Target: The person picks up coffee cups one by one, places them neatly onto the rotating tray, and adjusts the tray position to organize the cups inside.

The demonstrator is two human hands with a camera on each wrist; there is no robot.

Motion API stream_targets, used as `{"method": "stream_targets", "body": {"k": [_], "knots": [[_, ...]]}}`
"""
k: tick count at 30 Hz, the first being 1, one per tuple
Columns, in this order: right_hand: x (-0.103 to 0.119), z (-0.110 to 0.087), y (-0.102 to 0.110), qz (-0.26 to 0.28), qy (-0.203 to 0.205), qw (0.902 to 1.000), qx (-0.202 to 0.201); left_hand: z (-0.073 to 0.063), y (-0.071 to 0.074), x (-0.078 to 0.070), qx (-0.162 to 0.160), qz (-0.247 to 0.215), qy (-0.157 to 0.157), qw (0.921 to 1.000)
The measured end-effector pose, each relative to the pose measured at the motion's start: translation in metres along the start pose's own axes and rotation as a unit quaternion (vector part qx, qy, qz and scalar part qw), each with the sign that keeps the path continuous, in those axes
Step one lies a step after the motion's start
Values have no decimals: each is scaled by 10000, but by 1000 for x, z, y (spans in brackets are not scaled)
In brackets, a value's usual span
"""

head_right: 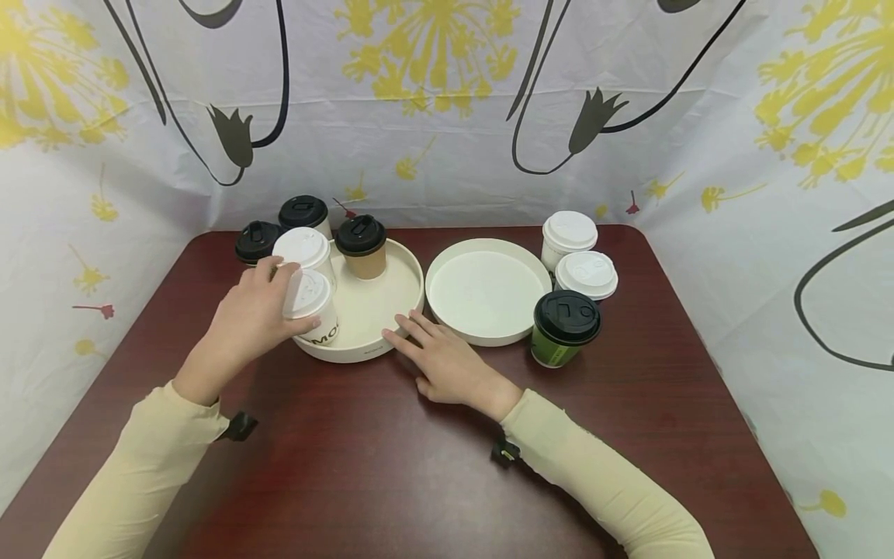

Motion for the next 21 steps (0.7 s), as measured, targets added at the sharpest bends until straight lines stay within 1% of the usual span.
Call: {"method": "stream_targets", "body": {"k": [3,6,8,11,12,15,18,21], "knots": [[0,0,0,6,7,10000,-5,-3,2,-9,-323,109,-383,9987],[0,0,0,5,-1,10000,-10,-10,0,-26,-556,240,-815,9948],[0,0,0,-5,-8,10000,-33,-16,-4,-40,-624,346,-1074,9916],[0,0,0,-26,-23,10000,-25,-27,-17,-57,-471,529,-1283,9892],[1,0,0,-35,-20,10000,-40,-32,-24,-63,-417,626,-1342,9881],[1,0,0,-47,-12,10000,-51,-46,-49,-75,-137,889,-1372,9865],[2,-1,0,-29,-5,9999,-104,-59,-72,-82,87,1147,-1330,9844],[2,0,0,13,-11,9999,-122,-64,-87,-84,207,1334,-1242,9830]]}}
Point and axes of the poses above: each hand's wrist, its own z-axis towards the middle knuckle, its own y-axis out of the back of the hand, x = y × z, the point moved 3 cm from there along z, towards the middle knuckle, and after that the axes turned 13 degrees about -z, right-handed, at the moved point
